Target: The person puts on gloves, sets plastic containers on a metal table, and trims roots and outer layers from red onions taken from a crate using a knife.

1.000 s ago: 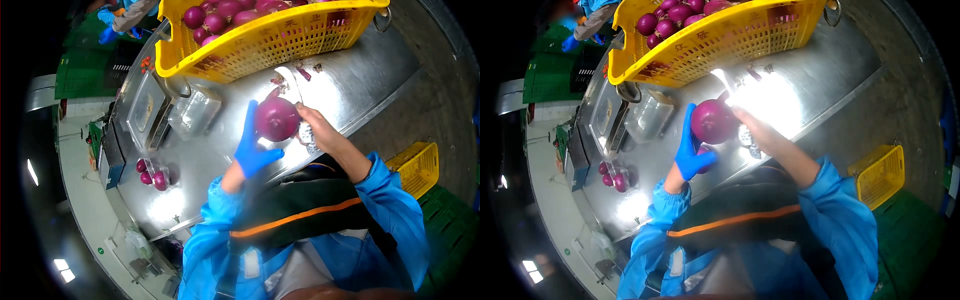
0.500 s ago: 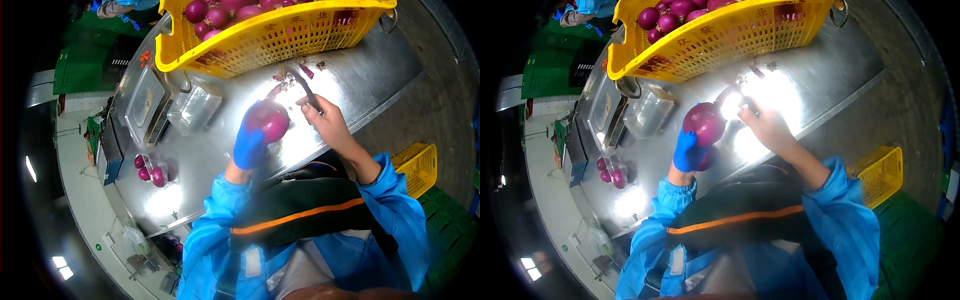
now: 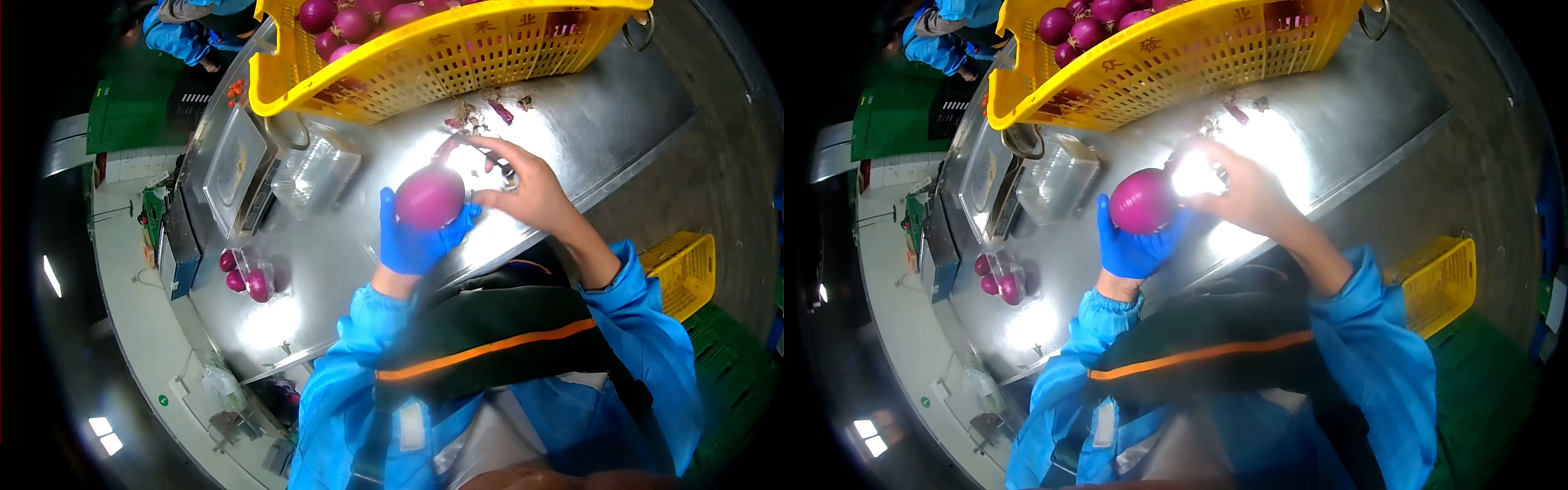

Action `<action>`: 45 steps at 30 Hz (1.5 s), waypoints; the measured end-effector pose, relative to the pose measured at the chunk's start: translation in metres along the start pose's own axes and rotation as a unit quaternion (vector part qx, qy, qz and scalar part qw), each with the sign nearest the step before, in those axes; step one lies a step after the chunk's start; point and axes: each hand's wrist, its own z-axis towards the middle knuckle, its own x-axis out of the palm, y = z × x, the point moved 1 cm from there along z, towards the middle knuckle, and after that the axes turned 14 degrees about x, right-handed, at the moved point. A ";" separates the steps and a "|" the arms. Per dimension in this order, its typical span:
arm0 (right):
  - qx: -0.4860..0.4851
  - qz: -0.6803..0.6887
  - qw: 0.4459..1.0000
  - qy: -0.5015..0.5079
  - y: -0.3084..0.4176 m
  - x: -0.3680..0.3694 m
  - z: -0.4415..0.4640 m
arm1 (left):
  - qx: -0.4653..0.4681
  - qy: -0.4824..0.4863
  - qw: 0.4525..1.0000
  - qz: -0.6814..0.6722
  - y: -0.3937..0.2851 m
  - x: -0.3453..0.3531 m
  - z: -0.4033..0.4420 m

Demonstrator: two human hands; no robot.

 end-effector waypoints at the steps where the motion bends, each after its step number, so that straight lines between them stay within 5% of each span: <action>1: -0.032 -0.012 0.999 0.011 0.002 0.003 0.002 | -0.021 0.005 0.983 -0.182 0.011 -0.011 0.001; 2: -0.063 -0.024 0.998 0.022 0.004 0.005 0.004 | -0.042 0.009 0.933 -0.357 0.014 -0.015 0.002; 3: -0.094 -0.037 0.994 0.032 0.004 0.005 0.006 | -0.073 0.020 0.950 -0.303 0.017 -0.018 0.002; 6: 0.030 0.129 0.982 0.137 -0.014 0.004 0.022 | -0.110 0.035 0.985 -0.126 0.016 -0.020 0.003; 9: 0.142 0.180 0.961 0.156 -0.036 0.015 0.018 | -0.031 0.008 0.997 0.069 0.006 -0.019 0.007; 17: 0.171 0.116 0.965 0.159 -0.053 0.035 0.015 | 0.050 -0.008 0.999 0.003 0.004 -0.010 -0.002; 22: 0.267 0.347 0.866 0.241 -0.066 0.039 0.010 | -0.038 -0.039 0.990 0.130 0.003 -0.036 -0.019; 25: 0.263 0.420 0.835 0.240 -0.085 0.044 -0.008 | 0.062 -0.098 0.966 0.230 0.007 -0.090 -0.035; 27: 0.281 0.375 0.851 0.236 -0.080 0.040 -0.014 | 0.104 -0.175 0.891 0.406 0.002 -0.102 -0.052; 30: 0.307 0.287 0.881 0.219 -0.079 0.035 -0.024 | 0.161 -0.163 0.658 0.717 0.029 -0.115 -0.072; 33: 0.298 0.223 0.908 0.195 -0.075 0.047 -0.029 | 0.051 -0.145 0.601 0.784 0.054 -0.077 -0.070; 36: 0.296 0.172 0.922 0.180 -0.067 0.062 -0.033 | -0.127 -0.093 0.680 0.716 0.022 -0.048 -0.051; 39: 0.241 0.088 0.956 0.143 -0.053 0.079 -0.029 | -0.086 -0.115 0.710 0.690 0.021 -0.063 -0.054; 41: 0.202 0.010 0.971 0.128 -0.034 0.093 -0.024 | 0.084 -0.127 0.640 0.753 0.049 -0.093 -0.073; 43: 0.119 -0.152 0.979 0.070 -0.025 0.117 -0.025 | 0.173 -0.157 0.627 0.743 0.063 -0.107 -0.087; 45: 0.022 -0.292 0.956 0.020 -0.022 0.140 -0.025 | 0.156 -0.189 0.670 0.701 0.063 -0.113 -0.093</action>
